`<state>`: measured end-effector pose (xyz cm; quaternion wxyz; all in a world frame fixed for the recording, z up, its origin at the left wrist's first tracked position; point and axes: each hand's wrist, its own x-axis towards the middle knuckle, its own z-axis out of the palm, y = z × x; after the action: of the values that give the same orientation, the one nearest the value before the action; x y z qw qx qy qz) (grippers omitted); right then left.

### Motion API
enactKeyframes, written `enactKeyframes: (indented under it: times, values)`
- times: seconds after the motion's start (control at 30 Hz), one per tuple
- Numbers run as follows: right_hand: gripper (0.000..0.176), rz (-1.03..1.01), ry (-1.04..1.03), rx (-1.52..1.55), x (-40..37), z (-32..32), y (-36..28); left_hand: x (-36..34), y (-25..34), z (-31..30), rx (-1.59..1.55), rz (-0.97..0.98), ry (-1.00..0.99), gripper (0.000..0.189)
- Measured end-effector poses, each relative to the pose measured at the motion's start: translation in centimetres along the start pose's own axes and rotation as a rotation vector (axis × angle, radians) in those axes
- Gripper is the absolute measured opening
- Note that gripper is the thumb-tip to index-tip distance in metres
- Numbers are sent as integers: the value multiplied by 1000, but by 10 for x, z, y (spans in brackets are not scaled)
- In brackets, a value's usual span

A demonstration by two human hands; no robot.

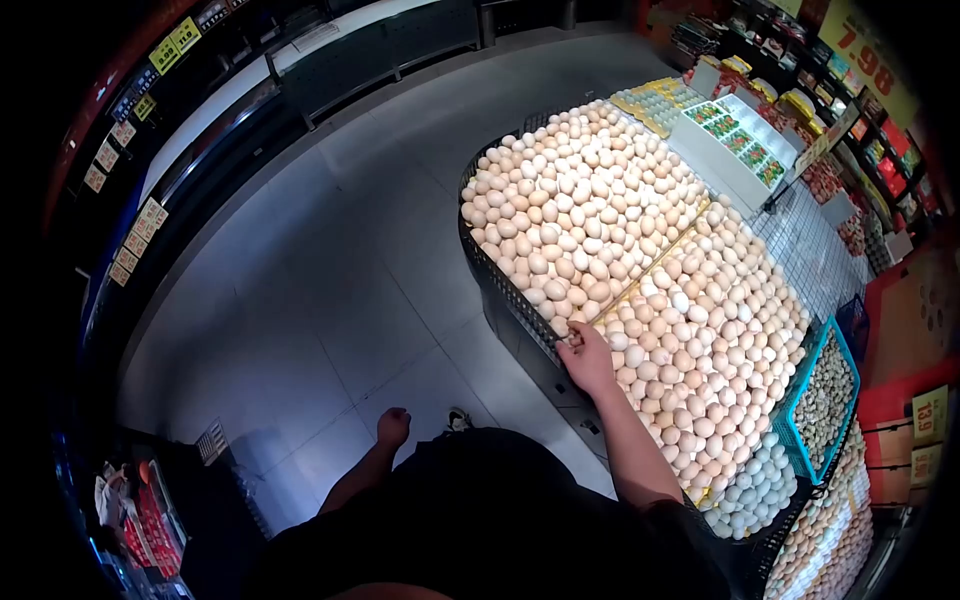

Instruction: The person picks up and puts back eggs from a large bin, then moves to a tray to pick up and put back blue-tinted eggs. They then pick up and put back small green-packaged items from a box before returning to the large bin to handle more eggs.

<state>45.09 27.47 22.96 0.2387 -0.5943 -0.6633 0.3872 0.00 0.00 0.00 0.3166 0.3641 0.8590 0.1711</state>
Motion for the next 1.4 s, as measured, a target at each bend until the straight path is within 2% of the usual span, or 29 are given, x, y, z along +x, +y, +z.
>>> enactKeyframes:
  times: [0.07,0.1,0.17,0.2,0.27,0.33,0.37,0.4,0.43,0.47,0.53,0.63,0.7,0.77,0.83,0.9,0.93,1.0,1.03,1.1,1.2,1.27,1.33,1.4]
  values:
    - [67,-22,141,-144,22,-22,17,-14,24,25,-79,19,-34,43]
    - [67,-93,185,-74,87,57,-55,78,-6,-76,-43,83,51,42]
    - [69,-81,317,-226,102,72,-53,67,-36,-73,-47,65,-10,43]
    - [71,-23,304,-267,110,81,-60,70,-55,-78,-52,61,-11,43]
    - [71,4,290,-372,130,99,-57,77,-103,-91,109,85,-45,43]
    - [70,40,297,-481,144,112,-41,87,-174,-98,536,289,-236,41]
    - [70,51,298,-485,146,111,-40,74,-189,-110,495,253,-242,36]
    - [67,89,283,-500,145,110,-38,52,-188,-121,287,-52,-241,33]
    - [65,129,270,-510,145,112,-38,53,-209,-122,828,389,-391,33]
    - [57,107,282,-540,146,113,-40,50,-216,-134,864,335,-481,32]
    - [56,108,290,-536,147,113,-40,52,-221,-147,838,215,-550,32]
    - [53,115,286,-522,149,106,-40,69,-205,-150,600,88,-460,32]
    - [55,113,344,-463,154,108,-40,87,-187,-145,446,103,-364,33]
    - [54,110,399,-413,156,108,-33,114,-158,-142,361,277,-284,34]
    - [53,113,461,-360,162,104,-36,150,-118,-146,367,666,-213,38]
    - [51,230,486,-136,166,88,-46,205,-111,-115,312,-3,-293,39]
    - [50,200,559,-82,172,80,-55,223,-98,-117,334,10,-295,39]
    - [51,232,600,-89,195,54,-52,264,-63,-119,346,253,-227,39]
    - [52,250,622,-108,205,41,-46,279,-45,-122,380,276,-247,39]
    - [53,232,711,-72,228,13,-30,299,-7,-131,79,321,-260,39]
    - [50,289,755,-123,257,-24,-3,336,30,-137,268,422,-286,38]
    - [51,297,776,-170,279,-40,15,360,27,-138,379,321,-207,37]
    - [51,298,791,-227,300,-50,27,369,60,-149,437,271,-172,36]
    - [51,307,801,-249,316,-55,39,379,75,-149,225,204,-106,35]
